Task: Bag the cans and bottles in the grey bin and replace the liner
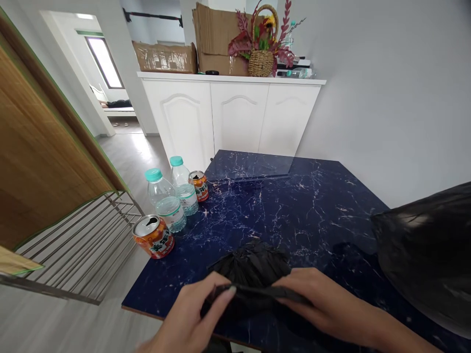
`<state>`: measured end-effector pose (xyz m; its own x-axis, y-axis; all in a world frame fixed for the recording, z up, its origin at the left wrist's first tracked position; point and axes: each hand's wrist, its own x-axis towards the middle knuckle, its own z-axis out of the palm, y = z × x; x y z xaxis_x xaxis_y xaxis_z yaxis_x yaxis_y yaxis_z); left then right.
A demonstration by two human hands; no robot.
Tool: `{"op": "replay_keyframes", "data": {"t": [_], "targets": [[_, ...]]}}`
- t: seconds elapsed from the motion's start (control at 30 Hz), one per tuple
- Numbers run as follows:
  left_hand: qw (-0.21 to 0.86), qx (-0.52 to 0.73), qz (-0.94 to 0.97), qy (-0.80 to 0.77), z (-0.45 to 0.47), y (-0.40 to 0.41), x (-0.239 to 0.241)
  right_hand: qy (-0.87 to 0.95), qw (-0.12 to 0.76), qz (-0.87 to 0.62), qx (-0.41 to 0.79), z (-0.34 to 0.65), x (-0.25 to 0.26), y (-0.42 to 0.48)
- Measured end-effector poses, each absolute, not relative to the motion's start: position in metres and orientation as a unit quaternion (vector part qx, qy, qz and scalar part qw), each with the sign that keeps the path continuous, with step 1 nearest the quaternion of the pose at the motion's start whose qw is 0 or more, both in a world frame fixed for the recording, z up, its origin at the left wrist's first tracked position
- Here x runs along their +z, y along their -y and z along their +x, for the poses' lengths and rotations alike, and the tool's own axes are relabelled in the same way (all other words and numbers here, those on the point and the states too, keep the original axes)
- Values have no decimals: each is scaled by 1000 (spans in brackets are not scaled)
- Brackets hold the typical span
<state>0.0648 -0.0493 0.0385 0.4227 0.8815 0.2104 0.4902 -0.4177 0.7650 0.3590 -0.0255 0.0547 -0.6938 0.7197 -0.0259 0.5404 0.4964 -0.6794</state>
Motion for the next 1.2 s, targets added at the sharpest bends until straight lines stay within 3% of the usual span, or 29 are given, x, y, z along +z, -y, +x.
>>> {"op": "replay_keyframes", "data": {"t": [0.07, 0.17, 0.3, 0.53, 0.63, 0.77, 1.2], "targets": [[293, 290, 774, -480, 60, 35, 37, 840, 129, -409, 333, 353, 45, 12], [168, 295, 800, -494, 57, 19, 37, 825, 122, -446, 324, 342, 32, -7], [35, 249, 891, -379, 70, 18, 44, 828, 129, -430, 337, 332, 22, -28], [33, 120, 942, -310, 87, 15, 20, 828, 98, -462, 303, 330, 14, -38], [45, 119, 939, -319, 81, 8, 5, 837, 155, -502, 152, 323, 12, -13], [60, 114, 939, -320, 78, 6, 1, 889, 222, -397, -58, 309, 10, 23], [82, 119, 930, -338, 71, 11, -1, 882, 149, -447, -12, 326, -43, 13]]}}
